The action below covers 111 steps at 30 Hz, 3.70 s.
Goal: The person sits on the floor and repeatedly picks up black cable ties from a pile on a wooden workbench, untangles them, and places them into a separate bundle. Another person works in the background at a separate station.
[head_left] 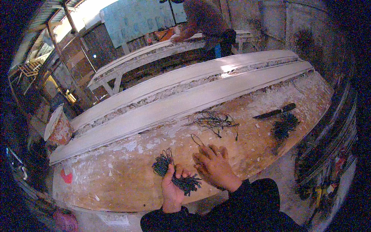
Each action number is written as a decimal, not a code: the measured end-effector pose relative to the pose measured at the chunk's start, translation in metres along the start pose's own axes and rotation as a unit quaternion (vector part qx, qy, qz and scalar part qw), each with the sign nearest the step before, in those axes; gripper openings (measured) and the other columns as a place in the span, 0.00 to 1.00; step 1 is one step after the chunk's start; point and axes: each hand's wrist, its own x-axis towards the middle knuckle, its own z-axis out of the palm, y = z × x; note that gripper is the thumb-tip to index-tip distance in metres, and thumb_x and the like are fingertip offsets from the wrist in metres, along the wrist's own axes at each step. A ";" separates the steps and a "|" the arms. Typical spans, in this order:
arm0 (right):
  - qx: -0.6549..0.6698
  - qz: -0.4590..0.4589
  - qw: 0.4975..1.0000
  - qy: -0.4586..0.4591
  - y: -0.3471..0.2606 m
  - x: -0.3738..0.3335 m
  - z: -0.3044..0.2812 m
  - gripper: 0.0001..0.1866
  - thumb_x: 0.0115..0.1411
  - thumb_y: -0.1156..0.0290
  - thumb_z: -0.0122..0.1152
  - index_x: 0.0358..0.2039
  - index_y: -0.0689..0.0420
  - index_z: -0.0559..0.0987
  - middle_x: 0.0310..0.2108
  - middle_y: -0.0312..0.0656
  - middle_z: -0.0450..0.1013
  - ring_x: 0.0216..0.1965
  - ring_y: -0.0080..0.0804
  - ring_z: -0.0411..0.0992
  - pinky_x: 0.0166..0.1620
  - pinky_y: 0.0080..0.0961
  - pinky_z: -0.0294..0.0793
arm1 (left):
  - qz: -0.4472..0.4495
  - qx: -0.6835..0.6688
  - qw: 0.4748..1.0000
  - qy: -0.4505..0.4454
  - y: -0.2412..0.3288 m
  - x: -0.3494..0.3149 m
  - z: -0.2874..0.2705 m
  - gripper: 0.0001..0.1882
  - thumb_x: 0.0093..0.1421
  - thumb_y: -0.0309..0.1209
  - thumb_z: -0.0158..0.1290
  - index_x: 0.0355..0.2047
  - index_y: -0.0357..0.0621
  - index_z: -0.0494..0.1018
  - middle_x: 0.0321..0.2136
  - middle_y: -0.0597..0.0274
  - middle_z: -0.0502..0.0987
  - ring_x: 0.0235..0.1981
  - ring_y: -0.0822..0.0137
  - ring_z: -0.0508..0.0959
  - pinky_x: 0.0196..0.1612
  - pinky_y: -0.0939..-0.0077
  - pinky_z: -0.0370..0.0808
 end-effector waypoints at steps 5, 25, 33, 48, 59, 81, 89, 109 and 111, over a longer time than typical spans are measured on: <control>0.014 0.000 1.000 -0.006 0.002 -0.002 0.001 0.18 0.53 0.62 0.53 0.45 0.50 0.71 0.48 0.39 0.65 0.52 0.43 0.59 0.51 0.57 0.50 | 0.004 0.003 1.000 0.025 -0.001 0.002 -0.005 0.13 0.61 0.40 0.43 0.24 0.47 0.61 0.16 0.70 0.60 0.24 0.70 0.65 0.38 0.70 0.66; 0.007 0.033 0.999 -0.025 -0.002 0.002 -0.008 0.20 0.52 0.62 0.54 0.46 0.51 0.70 0.49 0.46 0.63 0.54 0.48 0.56 0.51 0.62 0.50 | 0.012 0.012 1.000 0.016 -0.004 0.002 -0.008 0.15 0.60 0.34 0.44 0.48 0.49 0.62 0.18 0.68 0.61 0.25 0.68 0.66 0.38 0.64 0.66; 0.019 0.037 0.998 -0.048 -0.003 0.001 -0.011 0.19 0.54 0.61 0.52 0.47 0.51 0.70 0.50 0.39 0.63 0.55 0.45 0.56 0.51 0.64 0.48 | 0.003 0.013 0.999 0.038 -0.004 0.002 -0.009 0.13 0.59 0.34 0.46 0.45 0.47 0.63 0.19 0.67 0.62 0.27 0.67 0.67 0.39 0.64 0.66; 0.209 0.015 0.977 0.026 -0.001 0.004 -0.004 0.14 0.49 0.70 0.58 0.39 0.54 0.75 0.39 0.40 0.72 0.42 0.42 0.69 0.49 0.47 0.61 | -0.001 0.020 0.998 0.065 -0.005 0.000 -0.006 0.07 0.58 0.32 0.49 0.36 0.47 0.66 0.18 0.68 0.63 0.26 0.68 0.67 0.40 0.65 0.68; 0.270 -0.016 0.962 0.035 0.000 0.002 -0.014 0.15 0.49 0.78 0.52 0.39 0.52 0.74 0.33 0.43 0.72 0.39 0.45 0.69 0.54 0.41 0.60 | 0.036 0.146 0.986 0.079 -0.008 -0.001 -0.003 0.08 0.55 0.26 0.50 0.37 0.43 0.68 0.35 0.62 0.72 0.33 0.68 0.72 0.38 0.71 0.72; 0.312 -0.061 0.942 0.106 0.002 -0.004 -0.015 0.12 0.49 0.76 0.56 0.36 0.54 0.77 0.35 0.41 0.74 0.40 0.43 0.71 0.52 0.38 0.64 | 0.065 0.158 0.977 0.126 -0.012 -0.001 -0.005 0.19 0.53 0.25 0.53 0.47 0.44 0.67 0.40 0.68 0.72 0.38 0.72 0.72 0.40 0.78 0.70; 0.335 -0.083 0.931 0.119 0.001 -0.003 -0.017 0.13 0.47 0.77 0.56 0.37 0.54 0.76 0.34 0.43 0.73 0.38 0.44 0.70 0.45 0.33 0.69 | 0.048 0.134 0.986 0.084 -0.011 -0.005 0.004 0.11 0.53 0.23 0.52 0.38 0.42 0.69 0.38 0.63 0.72 0.34 0.67 0.73 0.36 0.74 0.72; 0.310 -0.139 0.936 0.088 -0.001 0.003 -0.014 0.09 0.50 0.74 0.55 0.34 0.54 0.76 0.30 0.41 0.72 0.32 0.41 0.70 0.35 0.32 0.69 | 0.056 0.096 0.993 0.046 -0.012 -0.005 -0.007 0.08 0.53 0.25 0.51 0.35 0.43 0.68 0.32 0.63 0.71 0.33 0.65 0.72 0.40 0.70 0.70; 0.302 -0.117 0.944 0.059 -0.002 0.001 -0.015 0.09 0.51 0.74 0.55 0.34 0.53 0.76 0.31 0.41 0.72 0.33 0.41 0.70 0.35 0.32 0.69 | 0.058 0.098 0.992 0.060 -0.012 -0.006 -0.006 0.08 0.53 0.24 0.51 0.35 0.43 0.68 0.31 0.63 0.71 0.33 0.65 0.72 0.40 0.70 0.70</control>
